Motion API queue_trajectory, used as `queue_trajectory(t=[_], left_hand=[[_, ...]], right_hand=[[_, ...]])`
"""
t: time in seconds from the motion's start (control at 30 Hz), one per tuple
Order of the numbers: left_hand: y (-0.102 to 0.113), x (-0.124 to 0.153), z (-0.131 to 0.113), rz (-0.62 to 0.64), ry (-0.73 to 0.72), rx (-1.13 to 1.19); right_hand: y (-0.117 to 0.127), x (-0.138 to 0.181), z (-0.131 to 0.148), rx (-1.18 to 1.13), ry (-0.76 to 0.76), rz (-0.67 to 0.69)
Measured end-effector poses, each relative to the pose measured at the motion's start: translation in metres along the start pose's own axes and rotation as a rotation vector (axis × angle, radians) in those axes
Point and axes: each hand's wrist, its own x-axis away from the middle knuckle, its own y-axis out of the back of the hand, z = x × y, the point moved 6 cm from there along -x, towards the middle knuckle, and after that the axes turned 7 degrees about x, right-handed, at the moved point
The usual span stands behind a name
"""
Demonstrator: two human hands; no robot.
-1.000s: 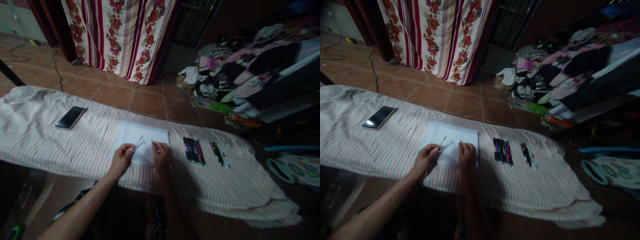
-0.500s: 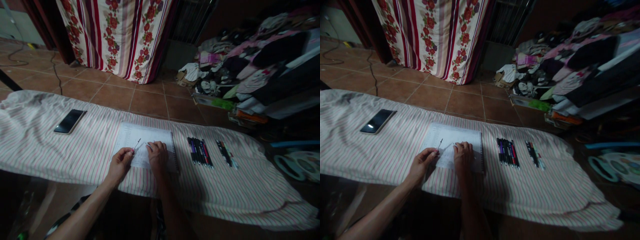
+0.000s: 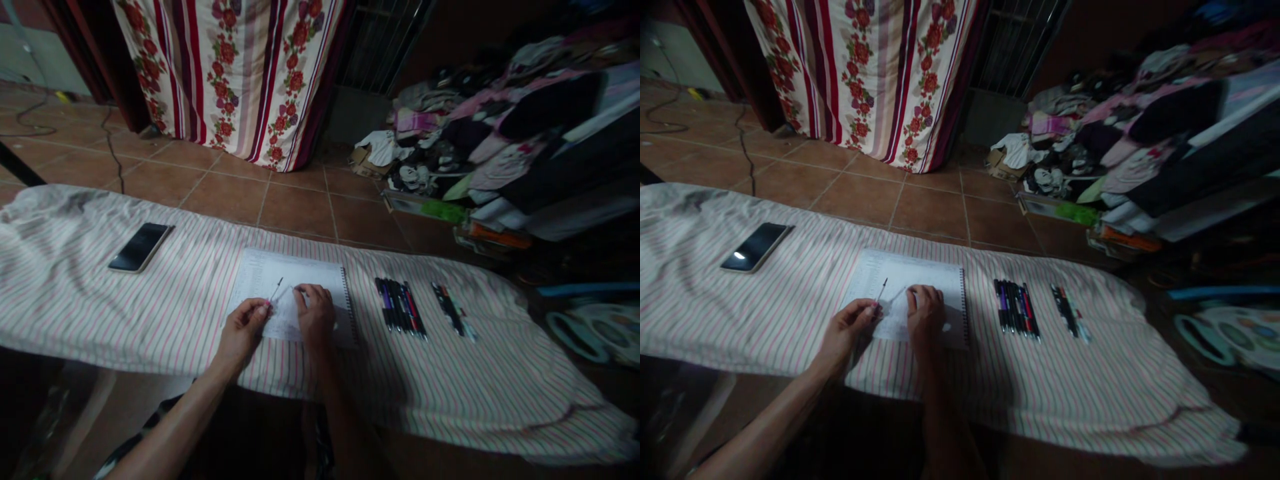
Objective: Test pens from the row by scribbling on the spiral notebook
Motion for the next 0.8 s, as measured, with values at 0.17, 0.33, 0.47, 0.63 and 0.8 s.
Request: queue_trajectory(t=[0.17, 0.33, 0.47, 0.63, 0.8], left_hand=[[-0.011, 0.003, 0.0, 0.027, 0.011, 0.059], [-0.018, 0.003, -0.004, 0.071, -0.052, -0.025], [-0.022, 0.004, -0.003, 0.11, -0.096, -0.076], [-0.022, 0.004, 0.001, 0.071, -0.111, -0.084], [-0.027, 0.008, 0.003, 0.072, -0.085, -0.051]], right_hand=[[0.001, -0.001, -0.012, -0.641, -0.358, 0.017], [0.009, 0.005, -0.013, -1.077, -0.574, 0.046], [0.019, 0.01, -0.016, -1.266, -0.666, 0.042], [0.028, 0.01, -0.017, -1.39, -0.677, 0.081], [0.034, 0.012, -0.016, -1.455, -0.682, 0.137]])
